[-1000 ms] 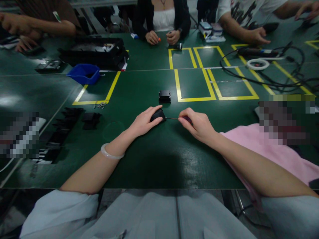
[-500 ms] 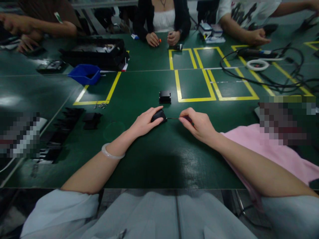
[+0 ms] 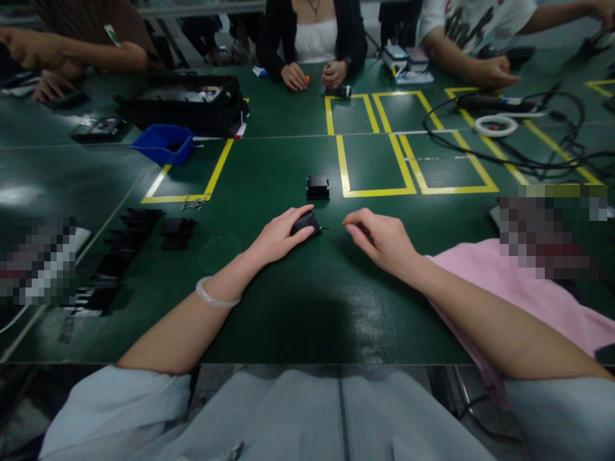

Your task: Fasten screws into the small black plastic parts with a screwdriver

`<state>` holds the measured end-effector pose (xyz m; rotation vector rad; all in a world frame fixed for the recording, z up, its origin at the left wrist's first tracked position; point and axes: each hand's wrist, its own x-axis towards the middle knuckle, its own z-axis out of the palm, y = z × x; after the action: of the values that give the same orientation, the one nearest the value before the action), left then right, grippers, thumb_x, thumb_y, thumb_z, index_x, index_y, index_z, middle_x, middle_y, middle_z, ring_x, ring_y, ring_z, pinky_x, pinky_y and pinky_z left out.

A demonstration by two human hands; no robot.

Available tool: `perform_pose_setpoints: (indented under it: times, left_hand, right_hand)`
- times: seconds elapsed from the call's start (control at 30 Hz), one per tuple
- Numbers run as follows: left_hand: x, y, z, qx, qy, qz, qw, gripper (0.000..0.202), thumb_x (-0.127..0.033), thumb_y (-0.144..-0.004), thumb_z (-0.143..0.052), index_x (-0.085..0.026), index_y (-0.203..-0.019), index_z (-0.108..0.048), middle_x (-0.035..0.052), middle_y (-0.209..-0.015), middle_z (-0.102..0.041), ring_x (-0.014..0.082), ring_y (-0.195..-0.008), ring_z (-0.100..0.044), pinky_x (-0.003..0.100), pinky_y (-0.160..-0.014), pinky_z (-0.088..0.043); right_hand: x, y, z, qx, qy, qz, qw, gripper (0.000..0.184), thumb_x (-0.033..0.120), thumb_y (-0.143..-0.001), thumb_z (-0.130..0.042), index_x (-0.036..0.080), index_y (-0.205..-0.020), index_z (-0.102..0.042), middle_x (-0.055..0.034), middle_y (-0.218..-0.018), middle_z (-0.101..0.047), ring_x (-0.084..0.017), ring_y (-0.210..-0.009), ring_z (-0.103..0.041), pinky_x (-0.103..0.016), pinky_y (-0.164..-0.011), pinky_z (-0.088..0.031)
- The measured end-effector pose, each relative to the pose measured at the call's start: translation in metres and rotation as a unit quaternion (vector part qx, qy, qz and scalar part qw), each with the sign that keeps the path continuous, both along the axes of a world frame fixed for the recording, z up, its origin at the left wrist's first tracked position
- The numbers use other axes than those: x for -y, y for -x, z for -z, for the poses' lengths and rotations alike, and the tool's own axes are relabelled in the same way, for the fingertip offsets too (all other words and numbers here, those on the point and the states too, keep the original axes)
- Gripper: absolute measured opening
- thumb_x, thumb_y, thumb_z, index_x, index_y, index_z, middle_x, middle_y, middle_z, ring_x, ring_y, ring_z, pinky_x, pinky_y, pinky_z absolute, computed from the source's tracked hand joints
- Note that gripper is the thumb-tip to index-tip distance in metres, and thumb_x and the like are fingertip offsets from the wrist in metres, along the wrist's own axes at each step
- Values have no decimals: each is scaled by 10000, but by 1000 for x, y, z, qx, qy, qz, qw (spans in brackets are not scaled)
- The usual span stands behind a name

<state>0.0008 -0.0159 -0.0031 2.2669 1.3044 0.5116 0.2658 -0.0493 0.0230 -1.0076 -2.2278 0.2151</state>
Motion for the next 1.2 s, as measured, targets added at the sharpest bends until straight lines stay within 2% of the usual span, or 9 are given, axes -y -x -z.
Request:
perform_pose_setpoints:
  times: [0.17,0.33,0.47,0.73,1.0,1.2]
  left_hand:
    - [0,0,0,4,1,-1,1000,645,-584,-993,-442,-211,-1519,-448,121,-1354,-597,305,-1198,-593,438,-1037,-446]
    - [1,-1,-2,-3,3,-4,1000,642,-574,-990,-442,-203,-1514,-454,123,-1324,-608,305,-1184,-599,428,-1000,-466]
    - [0,-1,-2,0,0,-6,1000,636,-564,-987,-449,-195,-1505,-464,124,-1313,-614,303,-1181,-600,428,-1008,-461]
    - [0,0,0,6,-3,-2,1000,641,-571,-992,-454,-193,-1509,-458,123,-1336,-604,296,-1180,-600,428,-1020,-452]
    - [1,-1,-3,4,-1,-3,1000,632,-563,-987,-460,-197,-1502,-466,124,-1319,-613,298,-1179,-600,424,-1001,-462]
    - [1,-1,-2,9,1,0,1000,639,-571,-986,-460,-196,-1504,-462,124,-1346,-602,302,-1206,-590,428,-1025,-453]
  right_hand:
    - [2,1,0,-7,3,-7,1000,201,258,-990,-472,201,-1129,-607,-45,-912,-742,-151,-687,-651,-265,-666,-447]
    - [-1,-1,0,28,10,8,1000,256,361,-1020,-443,197,-1032,-640,-37,-771,-704,-167,-659,-644,-266,-637,-416]
    - [-2,-1,1,32,9,4,999,256,341,-1019,-436,189,-1019,-642,-27,-740,-688,-155,-611,-618,-261,-610,-398]
    - [1,1,1,-5,15,-6,1000,197,249,-984,-461,201,-1120,-596,-48,-935,-741,-152,-702,-661,-262,-664,-447]
    - [-1,-1,-1,33,10,4,999,280,367,-1021,-434,193,-994,-652,-25,-726,-686,-157,-621,-627,-262,-624,-416]
    - [1,0,0,5,17,-8,1000,224,275,-993,-463,189,-1103,-638,-42,-861,-734,-143,-641,-629,-258,-639,-431]
